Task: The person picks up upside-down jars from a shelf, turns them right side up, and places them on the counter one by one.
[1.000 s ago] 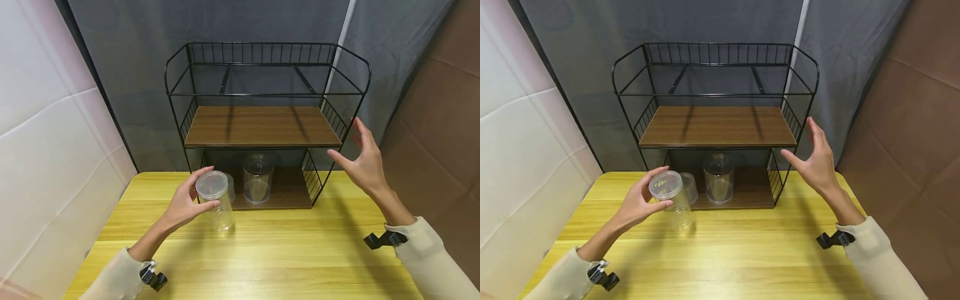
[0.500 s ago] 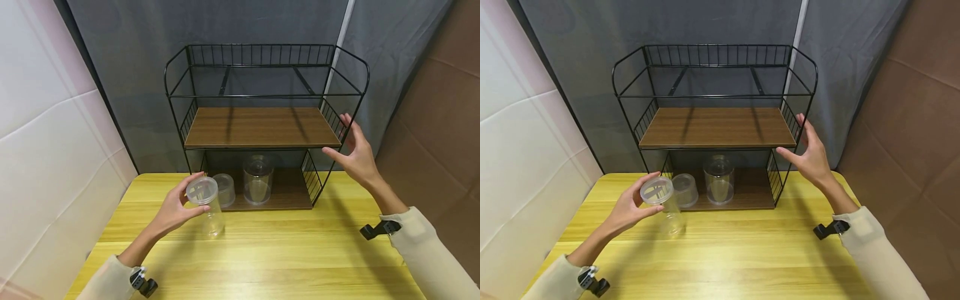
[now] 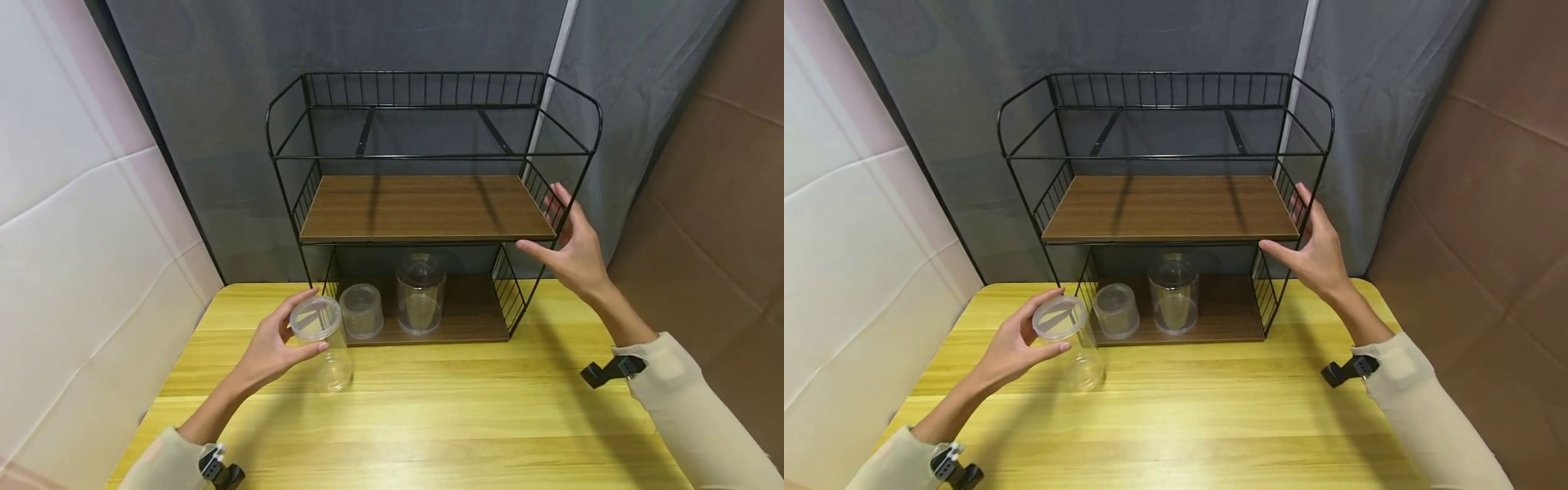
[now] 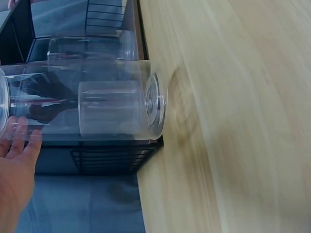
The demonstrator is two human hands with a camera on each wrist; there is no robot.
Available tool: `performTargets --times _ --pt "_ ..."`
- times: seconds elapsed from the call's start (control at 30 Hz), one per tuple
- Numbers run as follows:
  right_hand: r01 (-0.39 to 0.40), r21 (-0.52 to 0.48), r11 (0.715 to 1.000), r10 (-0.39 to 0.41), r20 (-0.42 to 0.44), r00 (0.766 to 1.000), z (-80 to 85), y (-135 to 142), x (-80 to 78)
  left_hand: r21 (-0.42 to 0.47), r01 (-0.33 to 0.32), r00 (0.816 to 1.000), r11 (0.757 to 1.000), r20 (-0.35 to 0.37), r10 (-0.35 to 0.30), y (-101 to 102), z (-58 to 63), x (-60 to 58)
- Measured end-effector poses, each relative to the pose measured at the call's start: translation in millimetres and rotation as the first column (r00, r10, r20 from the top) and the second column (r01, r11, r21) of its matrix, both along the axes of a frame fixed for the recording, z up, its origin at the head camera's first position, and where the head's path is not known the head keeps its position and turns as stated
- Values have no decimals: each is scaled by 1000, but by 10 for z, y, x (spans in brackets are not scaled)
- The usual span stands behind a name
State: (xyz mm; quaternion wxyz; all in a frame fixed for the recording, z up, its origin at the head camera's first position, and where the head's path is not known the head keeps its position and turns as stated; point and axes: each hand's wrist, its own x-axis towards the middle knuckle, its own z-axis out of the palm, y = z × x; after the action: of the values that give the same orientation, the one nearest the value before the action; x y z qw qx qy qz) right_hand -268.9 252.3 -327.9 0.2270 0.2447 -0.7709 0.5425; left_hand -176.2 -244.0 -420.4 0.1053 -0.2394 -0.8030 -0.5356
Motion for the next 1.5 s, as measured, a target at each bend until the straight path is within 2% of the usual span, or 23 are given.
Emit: performTargets --times 0.23,0.67,0.93,1.1,1.27,1.37,1.5 --pt "20 -16 1000 -20 -10 1000 -10 -20 -24 -23 -10 1000 1000 -22 9 -33 -61 -5" --pt "31 -29 999 -32 -34 999 -12 -52 -41 -47 -32 999 998 -3 32 -61 -163 -13" --pt "42 -32 999 -43 -39 998 -18 -55 -36 -54 -32 999 998 6 33 -91 -186 -12" --pt "52 -19 998 -53 -39 998 -19 -57 -29 -71 -18 1000 997 -5 18 -125 -172 8" --pt "60 -14 998 -60 -40 997 -15 -59 -23 -91 1 999 996 -48 -6 -130 -142 16" --pt "64 -18 998 -64 -43 997 -25 -55 -28 -102 6 997 995 -72 -13 -115 -102 21" --pt "63 -20 998 -64 -41 997 -32 -56 -32 -142 -26 991 990 -131 7 -96 -4 43"
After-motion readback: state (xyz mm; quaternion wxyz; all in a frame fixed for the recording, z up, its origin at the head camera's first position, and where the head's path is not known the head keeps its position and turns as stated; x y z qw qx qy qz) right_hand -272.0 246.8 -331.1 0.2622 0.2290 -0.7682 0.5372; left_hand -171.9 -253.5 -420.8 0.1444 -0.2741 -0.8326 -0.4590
